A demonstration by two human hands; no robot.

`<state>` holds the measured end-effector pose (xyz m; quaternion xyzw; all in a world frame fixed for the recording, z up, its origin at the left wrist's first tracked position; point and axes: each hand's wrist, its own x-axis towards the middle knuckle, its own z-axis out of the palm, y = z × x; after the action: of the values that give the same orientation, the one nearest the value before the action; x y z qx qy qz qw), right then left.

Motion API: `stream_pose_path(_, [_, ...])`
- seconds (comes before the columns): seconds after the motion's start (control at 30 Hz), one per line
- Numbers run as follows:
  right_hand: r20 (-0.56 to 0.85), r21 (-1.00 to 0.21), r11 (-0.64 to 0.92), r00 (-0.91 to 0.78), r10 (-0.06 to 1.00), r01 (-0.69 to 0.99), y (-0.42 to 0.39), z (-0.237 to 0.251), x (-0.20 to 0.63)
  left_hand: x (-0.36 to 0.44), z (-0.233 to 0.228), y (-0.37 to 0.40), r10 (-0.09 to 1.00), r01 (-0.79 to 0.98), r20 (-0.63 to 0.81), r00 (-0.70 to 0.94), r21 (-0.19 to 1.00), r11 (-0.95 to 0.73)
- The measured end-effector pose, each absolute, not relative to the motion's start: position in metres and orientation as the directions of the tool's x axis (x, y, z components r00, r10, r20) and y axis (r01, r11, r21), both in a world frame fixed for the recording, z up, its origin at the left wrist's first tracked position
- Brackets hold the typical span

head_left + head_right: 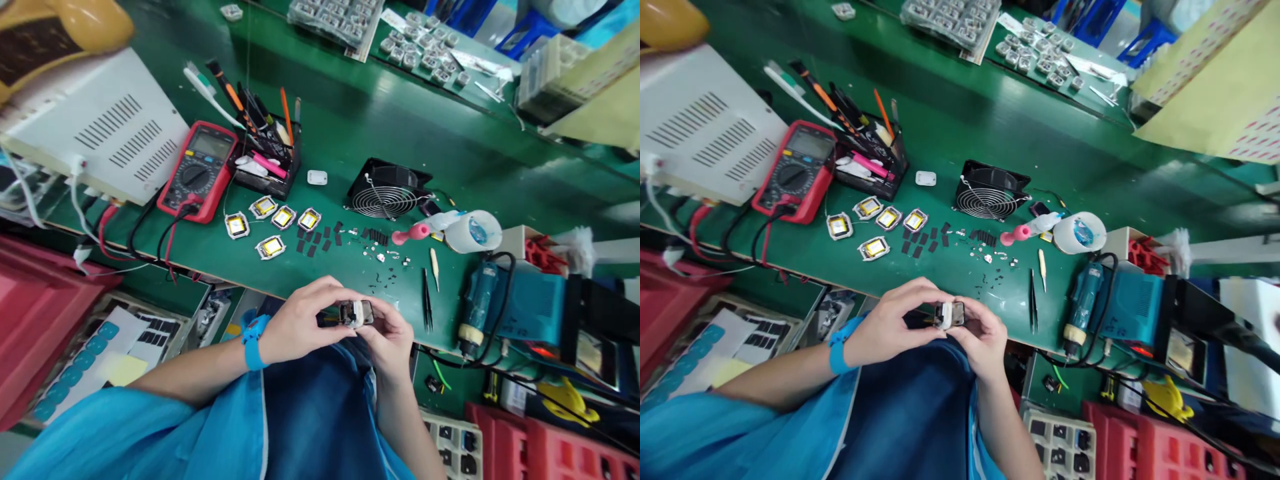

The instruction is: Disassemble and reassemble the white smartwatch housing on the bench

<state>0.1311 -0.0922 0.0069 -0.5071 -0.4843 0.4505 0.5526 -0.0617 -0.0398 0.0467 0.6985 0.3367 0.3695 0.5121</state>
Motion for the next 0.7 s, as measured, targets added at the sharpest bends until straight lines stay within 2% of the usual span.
stream_pose_path(0.33, [0.147, -0.971, 0.120, 0.120, 0.982, 0.206, -0.091, 0.012, 0.128, -0.065, 0.037, -0.031, 0.831, 0.100, 0.196, 0.520, 0.953, -0.287])
stream_pose_path(0.43, [0.168, -0.970, 0.144, 0.113, 0.979, 0.197, -0.090, 0.010, 0.129, -0.064, 0.031, -0.028, 0.852, 0.039, 0.163, 0.498, 0.977, -0.210])
stream_pose_path(0.57, [0.160, -0.979, 0.141, 0.128, 0.979, 0.145, -0.089, 0.009, 0.130, -0.062, 0.023, -0.025, 0.854, -0.155, 0.105, 0.509, 0.987, -0.030])
stream_pose_path(0.7, [0.124, -0.991, 0.113, 0.152, 0.981, 0.076, -0.088, 0.011, 0.131, -0.062, 0.021, -0.022, 0.845, -0.207, 0.069, 0.530, 0.977, 0.050])
